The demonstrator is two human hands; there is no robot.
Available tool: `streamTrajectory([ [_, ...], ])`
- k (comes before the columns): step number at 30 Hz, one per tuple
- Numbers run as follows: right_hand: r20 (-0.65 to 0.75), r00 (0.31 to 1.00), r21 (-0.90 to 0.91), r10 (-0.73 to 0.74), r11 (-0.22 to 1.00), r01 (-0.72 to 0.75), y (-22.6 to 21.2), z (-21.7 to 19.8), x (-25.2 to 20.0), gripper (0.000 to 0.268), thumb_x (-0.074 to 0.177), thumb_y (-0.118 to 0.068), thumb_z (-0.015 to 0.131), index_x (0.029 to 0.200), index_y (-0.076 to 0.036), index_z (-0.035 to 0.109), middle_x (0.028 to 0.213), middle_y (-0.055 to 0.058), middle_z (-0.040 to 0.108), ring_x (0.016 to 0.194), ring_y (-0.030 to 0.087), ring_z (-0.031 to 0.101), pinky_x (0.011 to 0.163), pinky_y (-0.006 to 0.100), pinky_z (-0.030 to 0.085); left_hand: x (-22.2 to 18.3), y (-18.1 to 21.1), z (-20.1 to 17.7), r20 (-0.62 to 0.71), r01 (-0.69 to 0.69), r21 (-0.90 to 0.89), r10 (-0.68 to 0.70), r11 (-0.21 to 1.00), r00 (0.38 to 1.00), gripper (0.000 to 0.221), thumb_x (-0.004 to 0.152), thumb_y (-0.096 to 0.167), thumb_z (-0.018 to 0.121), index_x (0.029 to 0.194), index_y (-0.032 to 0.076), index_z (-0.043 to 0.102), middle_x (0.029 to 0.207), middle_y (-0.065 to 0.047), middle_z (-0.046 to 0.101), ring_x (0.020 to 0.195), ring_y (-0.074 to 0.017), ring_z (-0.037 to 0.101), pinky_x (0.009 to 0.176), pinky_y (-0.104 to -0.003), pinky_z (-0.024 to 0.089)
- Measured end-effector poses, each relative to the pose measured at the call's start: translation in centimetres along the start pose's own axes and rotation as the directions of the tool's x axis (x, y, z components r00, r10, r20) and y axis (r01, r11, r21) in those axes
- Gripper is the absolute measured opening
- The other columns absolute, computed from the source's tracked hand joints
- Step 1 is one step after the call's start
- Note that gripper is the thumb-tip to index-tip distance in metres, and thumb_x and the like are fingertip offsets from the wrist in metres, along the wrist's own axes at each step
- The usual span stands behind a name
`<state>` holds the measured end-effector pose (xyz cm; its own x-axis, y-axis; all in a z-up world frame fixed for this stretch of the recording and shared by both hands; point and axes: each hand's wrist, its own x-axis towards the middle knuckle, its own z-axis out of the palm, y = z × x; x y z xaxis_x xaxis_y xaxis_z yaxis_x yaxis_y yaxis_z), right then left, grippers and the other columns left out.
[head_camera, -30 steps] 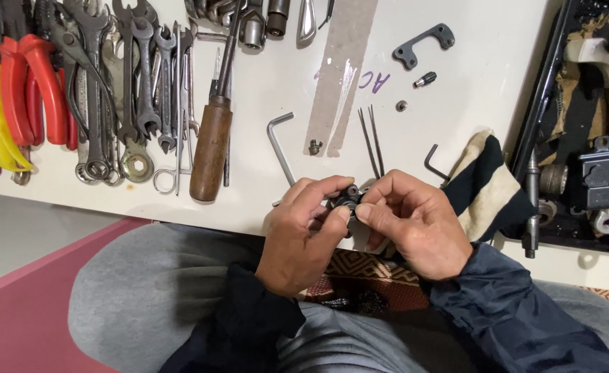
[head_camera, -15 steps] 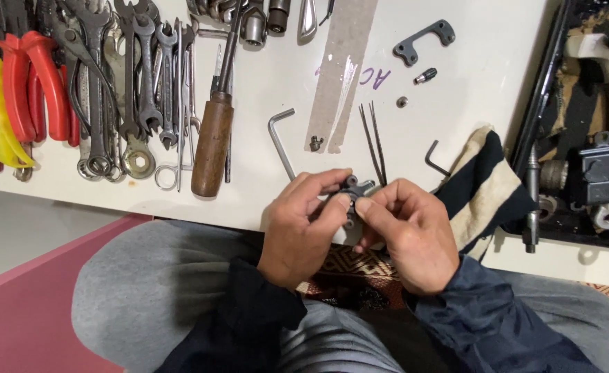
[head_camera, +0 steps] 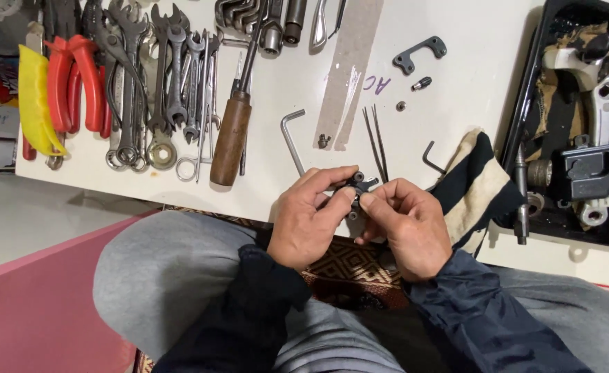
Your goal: Assembling a small mechanical sub-assembly, likely a bicycle brake component, by aligning parts and inserting a metal pin.
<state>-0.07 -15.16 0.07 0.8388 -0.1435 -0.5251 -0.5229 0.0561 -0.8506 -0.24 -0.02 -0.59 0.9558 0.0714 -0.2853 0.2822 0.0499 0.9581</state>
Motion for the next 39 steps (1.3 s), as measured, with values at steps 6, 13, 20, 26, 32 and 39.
streamTrajectory([
  [6, -0.004, 1.000, -0.012, -0.016, 1.000, 0.016, 0.4, -0.2, 0.0, 0.015, 0.087, 0.001, 0.074, 0.083, 0.012, 0.064, 0.054, 0.023, 0.058, 0.041, 0.030, 0.063, 0.041, 0.044, 0.061, 0.0, -1.1, 0.0, 0.012, 0.000, -0.082, 0.001, 0.997, 1.000, 0.026, 0.091, 0.014, 0.069, 0.116, 0.009, 0.075, 0.096, -0.017, 0.072, 0.068, -0.0208, 0.074, 0.052, -0.033, 0.062],
  [13, -0.044, 0.999, 0.048, 0.009, 0.999, -0.007, 1.1, -0.2, -0.1, 0.018, 0.087, 0.000, 0.074, 0.082, 0.013, 0.063, 0.055, 0.023, 0.058, 0.040, 0.030, 0.062, 0.039, 0.044, 0.060, -0.2, -1.3, 0.2, 0.016, 0.080, -0.070, -0.079, 0.994, 0.997, 0.028, 0.091, 0.019, 0.069, 0.117, 0.009, 0.072, 0.104, -0.020, 0.075, 0.080, -0.0249, 0.076, 0.058, -0.036, 0.065],
  [20, -0.043, 0.999, 0.033, 0.027, 0.999, -0.025, 0.5, -0.1, 0.0, 0.020, 0.086, 0.000, 0.076, 0.078, 0.012, 0.062, 0.058, 0.023, 0.060, 0.042, 0.029, 0.063, 0.041, 0.043, 0.060, -0.1, -0.9, -0.8, 0.091, -0.016, 0.068, 0.010, 0.998, 0.996, 0.031, 0.096, 0.021, 0.064, 0.125, 0.015, 0.073, 0.106, -0.015, 0.073, 0.078, -0.0239, 0.076, 0.062, -0.038, 0.063],
  [26, -0.035, 0.999, 0.017, 0.030, 0.999, -0.030, 0.1, 0.1, 0.1, 0.023, 0.085, 0.001, 0.077, 0.076, 0.013, 0.060, 0.057, 0.023, 0.059, 0.041, 0.029, 0.062, 0.041, 0.043, 0.060, 0.1, -0.7, -1.6, 0.189, -0.019, 0.059, 0.007, 0.998, 0.982, 0.038, 0.094, 0.022, 0.065, 0.131, 0.013, 0.069, 0.110, -0.016, 0.070, 0.076, -0.0226, 0.075, 0.065, -0.038, 0.063],
  [32, -0.008, 0.999, -0.015, 0.035, 0.999, -0.035, -0.2, -0.2, 0.4, 0.023, 0.084, 0.002, 0.077, 0.075, 0.014, 0.060, 0.059, 0.024, 0.060, 0.042, 0.028, 0.061, 0.041, 0.043, 0.059, 0.2, -0.6, -1.5, 0.188, -0.033, 0.010, 0.030, 0.999, 0.982, 0.038, 0.094, 0.017, 0.067, 0.131, 0.009, 0.068, 0.109, -0.019, 0.069, 0.079, -0.0263, 0.076, 0.062, -0.035, 0.064],
  [39, 0.055, 0.998, -0.059, 0.022, 0.998, -0.019, -0.6, -0.8, 1.0, 0.025, 0.085, 0.000, 0.077, 0.073, 0.014, 0.060, 0.053, 0.026, 0.059, 0.040, 0.030, 0.061, 0.040, 0.043, 0.059, 0.1, -0.6, -1.1, 0.141, -0.089, 0.075, 0.077, 0.993, 0.987, 0.037, 0.093, 0.013, 0.066, 0.130, 0.010, 0.070, 0.103, -0.016, 0.068, 0.075, -0.0227, 0.074, 0.057, -0.036, 0.062],
])
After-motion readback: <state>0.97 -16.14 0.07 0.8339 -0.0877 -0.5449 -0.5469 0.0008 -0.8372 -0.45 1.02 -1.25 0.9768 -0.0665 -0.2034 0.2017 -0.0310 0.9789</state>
